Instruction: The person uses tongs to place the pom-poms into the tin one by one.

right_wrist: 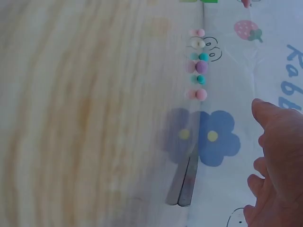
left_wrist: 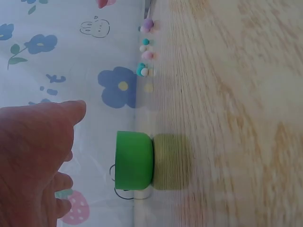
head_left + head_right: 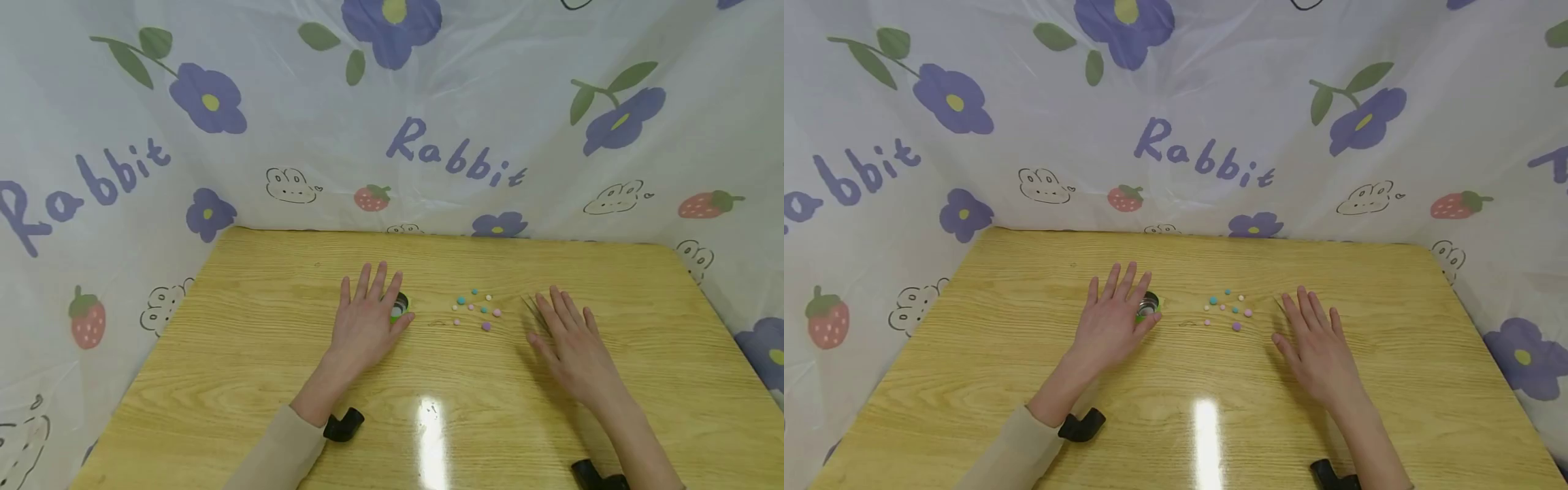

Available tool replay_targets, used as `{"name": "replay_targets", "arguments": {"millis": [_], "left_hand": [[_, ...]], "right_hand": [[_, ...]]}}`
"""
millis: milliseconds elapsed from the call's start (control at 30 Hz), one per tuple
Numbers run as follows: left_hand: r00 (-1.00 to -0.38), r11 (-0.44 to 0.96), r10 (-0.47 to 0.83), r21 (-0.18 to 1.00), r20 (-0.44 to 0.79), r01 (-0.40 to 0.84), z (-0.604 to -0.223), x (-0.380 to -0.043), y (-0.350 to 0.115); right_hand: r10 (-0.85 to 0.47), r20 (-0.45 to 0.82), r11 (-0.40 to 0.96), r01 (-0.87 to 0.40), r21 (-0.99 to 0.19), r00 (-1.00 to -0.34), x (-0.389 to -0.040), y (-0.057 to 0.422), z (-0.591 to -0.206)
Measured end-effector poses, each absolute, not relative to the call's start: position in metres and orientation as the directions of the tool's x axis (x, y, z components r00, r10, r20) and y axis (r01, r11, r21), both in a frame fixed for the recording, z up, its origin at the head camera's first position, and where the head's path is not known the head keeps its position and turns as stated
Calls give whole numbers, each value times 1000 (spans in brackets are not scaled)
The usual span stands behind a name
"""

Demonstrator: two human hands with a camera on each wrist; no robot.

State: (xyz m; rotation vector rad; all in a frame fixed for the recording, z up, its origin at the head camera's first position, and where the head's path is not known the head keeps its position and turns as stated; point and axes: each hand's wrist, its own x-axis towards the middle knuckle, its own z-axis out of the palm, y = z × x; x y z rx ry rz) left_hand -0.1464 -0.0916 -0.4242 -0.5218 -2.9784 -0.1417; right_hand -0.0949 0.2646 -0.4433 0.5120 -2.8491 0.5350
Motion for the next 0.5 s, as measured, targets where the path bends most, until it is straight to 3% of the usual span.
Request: {"name": "replay_targets", "arguments": {"millis": [500], "left_hand": [[-939, 938, 308, 119, 151, 327, -423, -147, -93]], "right_hand": [[-278, 227, 842, -351, -411, -933, -95, 272, -444]]}}
